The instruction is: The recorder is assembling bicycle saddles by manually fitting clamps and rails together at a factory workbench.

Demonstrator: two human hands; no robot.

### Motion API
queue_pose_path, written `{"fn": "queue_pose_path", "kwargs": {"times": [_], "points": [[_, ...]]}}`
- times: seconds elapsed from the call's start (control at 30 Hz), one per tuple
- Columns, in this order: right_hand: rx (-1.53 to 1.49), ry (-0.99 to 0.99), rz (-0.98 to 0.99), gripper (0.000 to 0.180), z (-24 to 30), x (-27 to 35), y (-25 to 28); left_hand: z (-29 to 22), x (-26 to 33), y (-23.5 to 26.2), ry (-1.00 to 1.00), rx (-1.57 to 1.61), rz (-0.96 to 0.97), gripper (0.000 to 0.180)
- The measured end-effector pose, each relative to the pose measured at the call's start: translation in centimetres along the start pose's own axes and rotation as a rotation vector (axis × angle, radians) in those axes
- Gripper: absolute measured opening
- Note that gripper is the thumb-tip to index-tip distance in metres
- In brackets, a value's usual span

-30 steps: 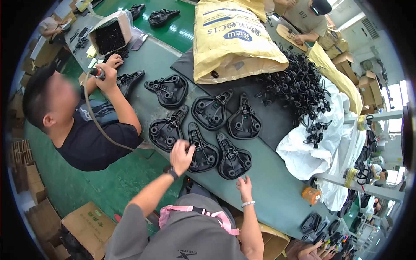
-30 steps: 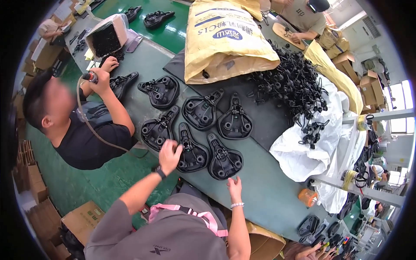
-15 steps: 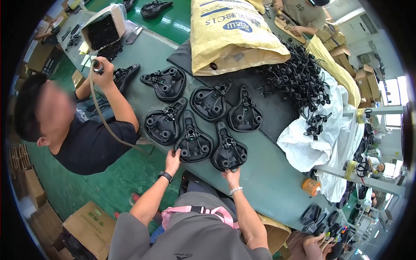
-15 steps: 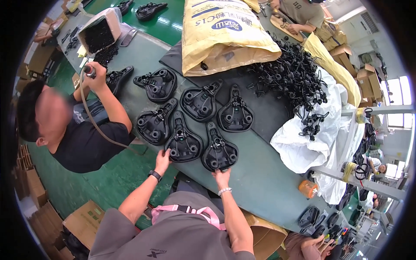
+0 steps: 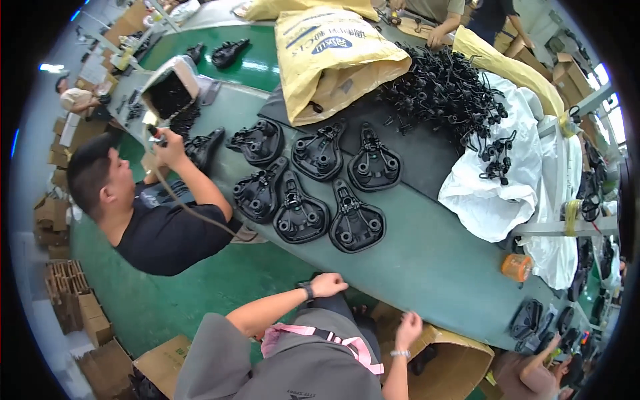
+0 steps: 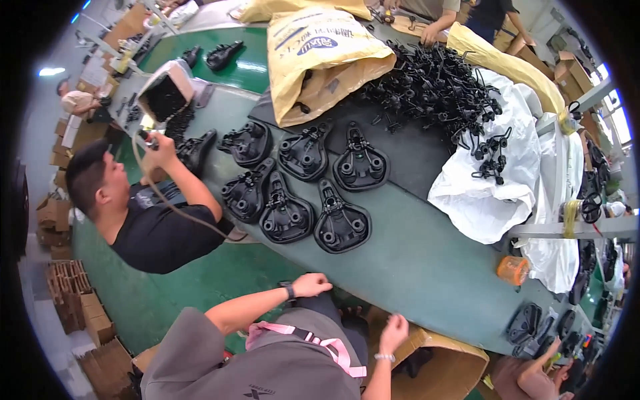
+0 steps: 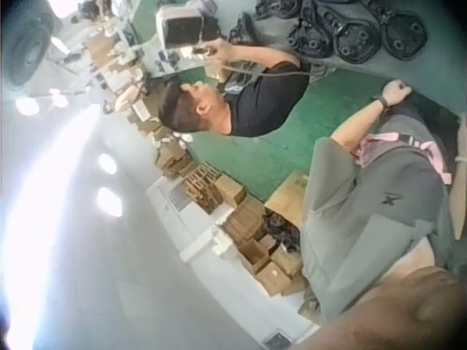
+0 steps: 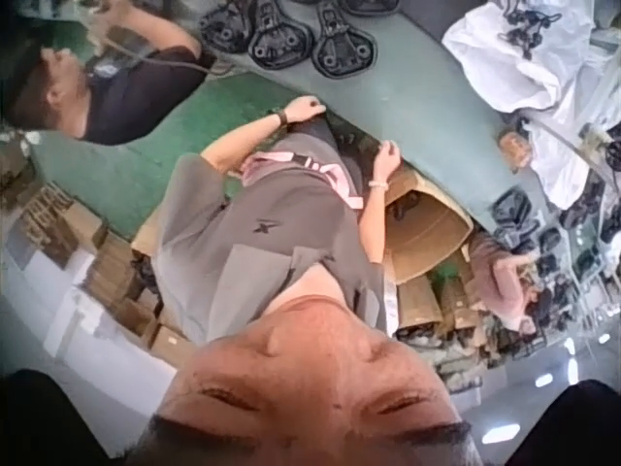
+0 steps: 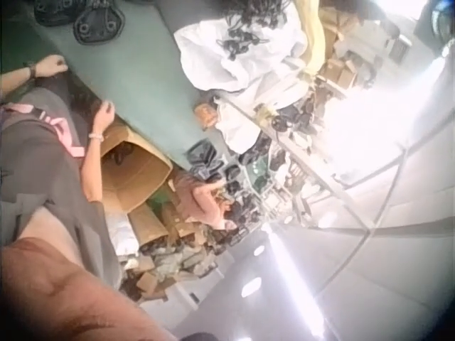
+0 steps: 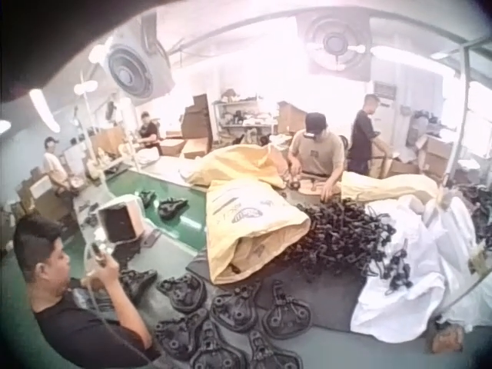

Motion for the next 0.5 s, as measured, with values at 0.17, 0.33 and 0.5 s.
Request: {"fn": "queue_pose_path", "kwargs": {"times": [0.17,0.33,0.5], "points": [[0.037,-0.156,-0.596,0.024,-11.7,3.3,18.0,-7.3,-1.0,-6.1,-0.142,-0.154,-0.116,0.039],[0.163,-0.422,-0.376,0.024,-29.2,6.4,19.3,-16.1,2.8,-18.7,-0.378,-0.333,0.179,0.032],[0.371,-0.865,0.209,0.043,-40.2,15.6,11.8,-23.4,8.0,-36.5,-0.903,-0.506,0.640,0.028]]}}
Point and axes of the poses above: each hand's wrist, its own x-axis away from the middle knuckle, its own y-axis out of the back of the hand, z = x × y, the point moved 7 cm from there along -x, towards the middle knuckle, and after that the axes turned 8 degrees about -y, right-handed, at the moved point
